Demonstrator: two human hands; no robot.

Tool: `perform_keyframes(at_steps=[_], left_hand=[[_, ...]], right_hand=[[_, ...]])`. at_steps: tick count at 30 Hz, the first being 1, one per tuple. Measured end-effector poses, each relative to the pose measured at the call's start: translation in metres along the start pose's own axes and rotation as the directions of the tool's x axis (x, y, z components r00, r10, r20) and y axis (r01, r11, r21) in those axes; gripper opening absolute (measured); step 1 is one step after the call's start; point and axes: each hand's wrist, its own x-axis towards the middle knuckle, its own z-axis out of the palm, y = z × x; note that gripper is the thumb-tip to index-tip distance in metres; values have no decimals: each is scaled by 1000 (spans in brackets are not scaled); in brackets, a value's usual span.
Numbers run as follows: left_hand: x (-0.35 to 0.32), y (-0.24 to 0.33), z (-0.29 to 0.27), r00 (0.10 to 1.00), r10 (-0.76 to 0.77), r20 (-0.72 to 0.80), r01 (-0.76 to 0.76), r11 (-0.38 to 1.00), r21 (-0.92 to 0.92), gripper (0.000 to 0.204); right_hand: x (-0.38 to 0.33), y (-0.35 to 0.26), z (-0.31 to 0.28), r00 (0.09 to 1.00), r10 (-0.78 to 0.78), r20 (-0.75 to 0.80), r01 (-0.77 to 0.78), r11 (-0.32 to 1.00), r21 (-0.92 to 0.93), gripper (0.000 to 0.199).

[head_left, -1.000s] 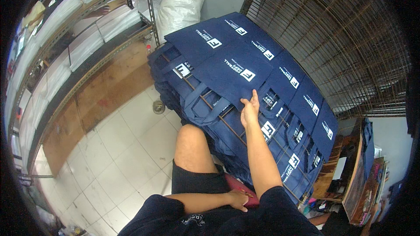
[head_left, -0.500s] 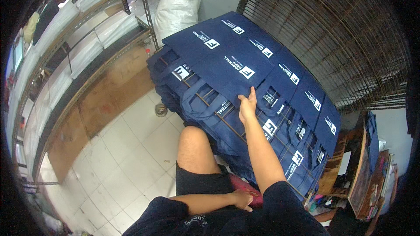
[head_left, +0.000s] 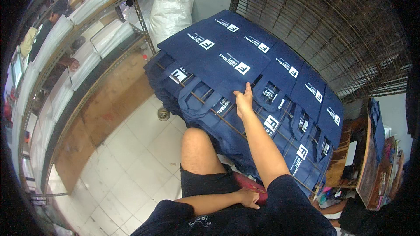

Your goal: The person repeatedly picks up blue tote bags from a wooden table and places them into a wire mesh cart. The person handles the bags one at a time, stacking them neatly inside the cart. A coworker is visible in the background also handling similar bags.

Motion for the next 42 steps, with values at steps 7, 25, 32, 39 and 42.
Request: perform_keyframes(at_steps=[7, 25, 32, 39, 42], left_hand=[[-2, -1, -1, 1000, -2, -22, 2, 999, 33, 44], [0, 1, 0, 1000, -3, -28, 6, 994, 112, 45], [4, -11, 8, 1000, 21, -21, -19, 996, 91, 44], [4, -1, 1, 994, -67, 84, 49, 978, 204, 48], [7, 6, -5, 988, -93, 127, 68, 980, 185, 48]], right_hand=[[-15, -20, 11, 992, 26, -121, -61, 955, -291, 80], [-4, -17, 1, 996, 31, -87, -57, 949, -309, 82], [-37, -42, -23, 992, -84, -97, 66, 981, -182, 74], [-140, -52, -224, 911, -358, -205, 347, 934, -86, 47], [-186, -83, -338, 721, -524, -454, 441, 852, -283, 40]])
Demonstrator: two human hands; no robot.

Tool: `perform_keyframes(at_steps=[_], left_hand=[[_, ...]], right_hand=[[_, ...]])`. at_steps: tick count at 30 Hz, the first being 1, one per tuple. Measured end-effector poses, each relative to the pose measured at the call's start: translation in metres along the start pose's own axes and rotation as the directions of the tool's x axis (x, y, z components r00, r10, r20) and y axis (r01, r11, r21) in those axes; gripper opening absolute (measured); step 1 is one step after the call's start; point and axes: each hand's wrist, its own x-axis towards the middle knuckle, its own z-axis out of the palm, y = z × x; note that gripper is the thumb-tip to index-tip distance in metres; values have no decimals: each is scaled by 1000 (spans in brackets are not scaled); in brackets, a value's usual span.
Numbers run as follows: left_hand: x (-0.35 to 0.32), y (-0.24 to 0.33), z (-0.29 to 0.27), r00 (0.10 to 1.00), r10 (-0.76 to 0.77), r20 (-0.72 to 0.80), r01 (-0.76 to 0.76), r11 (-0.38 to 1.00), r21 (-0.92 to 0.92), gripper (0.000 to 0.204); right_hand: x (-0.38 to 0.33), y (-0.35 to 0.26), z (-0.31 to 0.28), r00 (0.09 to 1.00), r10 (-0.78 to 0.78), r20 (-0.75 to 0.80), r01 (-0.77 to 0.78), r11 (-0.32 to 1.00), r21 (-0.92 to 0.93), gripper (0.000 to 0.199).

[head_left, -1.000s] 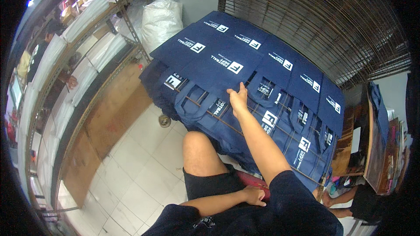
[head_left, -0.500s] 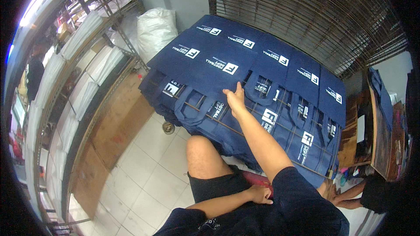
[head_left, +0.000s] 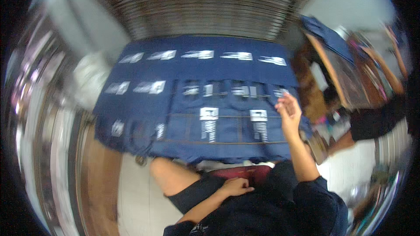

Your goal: The person repeatedly picks up blue tote bags from a wooden table and places them into a wire mesh cart. The person handles the bags one at a time, stacking them neatly inside the cart. A coworker is visible in the background also handling similar bags.

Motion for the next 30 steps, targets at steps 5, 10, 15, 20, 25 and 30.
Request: perform_keyframes(at_steps=[5, 10, 15, 20, 25, 30], left_hand=[[-2, 9, -6, 974, -84, -212, 80, 996, -29, 41], [11, -6, 1, 925, -15, -380, 1, 999, -36, 33], [13, -4, 7, 913, -127, -388, 104, 991, -79, 29], [25, -13, 14, 910, -62, -409, 64, 998, -8, 35], [9, -14, 16, 928, -112, -355, 144, 988, 64, 41], [18, -20, 18, 954, -74, -291, 96, 993, 64, 46]], right_hand=[[84, -46, -182, 790, -74, -609, 200, 970, 141, 39], [145, -37, -330, 775, 248, -582, 259, 715, 649, 104], [167, -49, -317, 793, 280, -541, 407, 418, 812, 116], [172, -15, -334, 736, 364, -571, 301, 579, 758, 38], [147, 13, -326, 677, 247, -694, 80, 912, 402, 20], [110, -82, -330, 823, 186, -537, -147, 982, 114, 73]])
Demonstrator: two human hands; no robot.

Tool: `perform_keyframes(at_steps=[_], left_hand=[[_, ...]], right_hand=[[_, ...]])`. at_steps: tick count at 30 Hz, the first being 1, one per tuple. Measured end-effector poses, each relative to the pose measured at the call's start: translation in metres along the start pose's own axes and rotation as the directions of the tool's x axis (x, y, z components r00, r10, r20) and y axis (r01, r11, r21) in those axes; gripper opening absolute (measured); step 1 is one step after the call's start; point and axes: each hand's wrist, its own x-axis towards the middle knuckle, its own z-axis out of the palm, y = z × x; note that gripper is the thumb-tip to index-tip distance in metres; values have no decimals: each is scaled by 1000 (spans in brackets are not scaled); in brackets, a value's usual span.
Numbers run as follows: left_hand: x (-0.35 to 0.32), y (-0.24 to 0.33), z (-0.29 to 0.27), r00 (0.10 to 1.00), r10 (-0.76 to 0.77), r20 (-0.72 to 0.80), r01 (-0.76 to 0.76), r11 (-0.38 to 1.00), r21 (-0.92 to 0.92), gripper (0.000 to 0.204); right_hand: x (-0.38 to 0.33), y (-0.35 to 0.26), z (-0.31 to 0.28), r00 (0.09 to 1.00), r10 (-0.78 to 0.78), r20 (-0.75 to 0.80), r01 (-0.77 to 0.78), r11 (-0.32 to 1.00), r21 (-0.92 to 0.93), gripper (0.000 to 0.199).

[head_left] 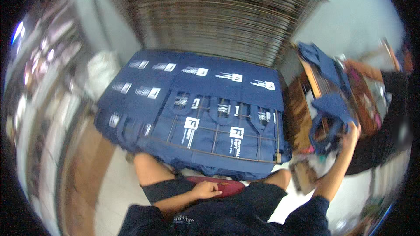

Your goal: The person repeatedly picks up blue tote bags from a wooden table and places them into a wire mesh cart. The person handles the bags one at a time, stacking them neatly inside the cart. A coworker is visible in the background also handling similar bags.

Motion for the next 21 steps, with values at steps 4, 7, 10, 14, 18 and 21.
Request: perform_keyframes(at_steps=[4, 7, 10, 14, 18, 21], left_hand=[[1, 14, -11, 1000, 2, 27, 0, 999, -46, 46], [1, 5, -2, 996, 19, -84, -27, 995, -98, 49], [2, 6, -7, 997, 24, -68, -33, 992, -124, 49], [1, -3, -8, 1000, 11, -16, -13, 990, -140, 52], [-8, -3, -23, 1000, 1, -1, -1, 992, -126, 52], [-4, -8, -16, 1000, -22, 6, 23, 987, -156, 53]], right_hand=[[-2, -73, 8, 947, -271, 174, 299, 940, -162, 67], [-48, -130, 75, 787, -219, 577, 391, 900, -192, 65], [-110, -150, 144, 558, -154, 816, 471, 868, -158, 68], [-189, -151, 237, 225, 204, 953, 696, 651, -304, 62], [-250, -159, 314, -182, 515, 838, 715, 654, -247, 61], [-289, -174, 344, -306, 543, 782, 709, 678, -194, 60]])
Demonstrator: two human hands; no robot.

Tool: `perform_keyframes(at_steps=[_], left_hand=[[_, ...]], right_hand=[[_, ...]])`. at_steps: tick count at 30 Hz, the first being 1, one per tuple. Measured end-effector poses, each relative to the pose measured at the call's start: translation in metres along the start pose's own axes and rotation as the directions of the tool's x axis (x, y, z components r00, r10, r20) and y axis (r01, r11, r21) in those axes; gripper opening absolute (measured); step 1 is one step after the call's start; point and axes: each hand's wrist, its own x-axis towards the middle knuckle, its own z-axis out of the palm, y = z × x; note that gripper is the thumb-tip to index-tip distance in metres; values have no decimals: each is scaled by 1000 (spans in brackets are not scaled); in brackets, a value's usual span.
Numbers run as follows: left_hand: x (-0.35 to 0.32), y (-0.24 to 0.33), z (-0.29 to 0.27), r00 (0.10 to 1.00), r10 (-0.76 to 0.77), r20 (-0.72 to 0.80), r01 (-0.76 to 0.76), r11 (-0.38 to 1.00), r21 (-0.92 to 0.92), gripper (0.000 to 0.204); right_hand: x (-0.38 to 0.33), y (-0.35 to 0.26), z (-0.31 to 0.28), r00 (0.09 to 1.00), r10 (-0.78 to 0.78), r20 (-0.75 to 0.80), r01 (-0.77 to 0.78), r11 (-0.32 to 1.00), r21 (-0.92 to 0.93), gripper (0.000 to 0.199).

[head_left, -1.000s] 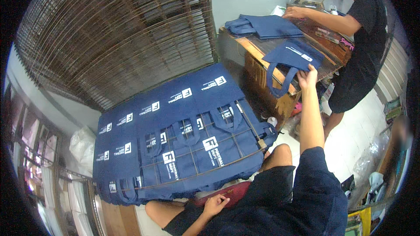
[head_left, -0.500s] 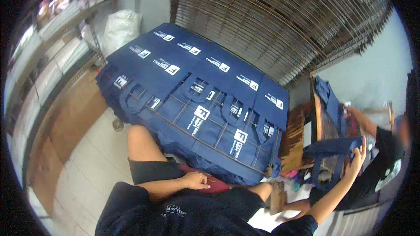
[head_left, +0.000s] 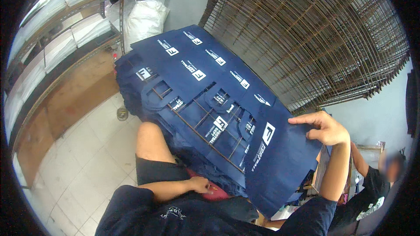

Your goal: The person repeatedly picks up blue tote bags from a wooden table and places them into a wire mesh cart. The person handles the bags one at a time, stacking them neatly inside the cart. A coworker is visible in the background also handling similar bags.

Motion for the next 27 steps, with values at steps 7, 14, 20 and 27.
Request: perform_keyframes(at_steps=[7, 14, 20, 27], left_hand=[[6, 3, 8, 1000, 16, 27, -17, 1000, 25, 56], [1, 8, -1, 994, 44, 104, -45, 999, 12, 59], [17, -12, 22, 996, 80, 26, -80, 997, 22, 51], [9, -6, 17, 998, 65, 12, -65, 998, -25, 52]], right_hand=[[13, 36, 11, 714, -123, -689, 432, 852, 296, 70], [151, 139, 126, 521, 153, -839, 749, 388, 536, 73], [231, 184, 242, 627, 435, -646, 637, 192, 747, 73], [242, 207, 263, 650, 461, -604, 563, 242, 790, 71]])
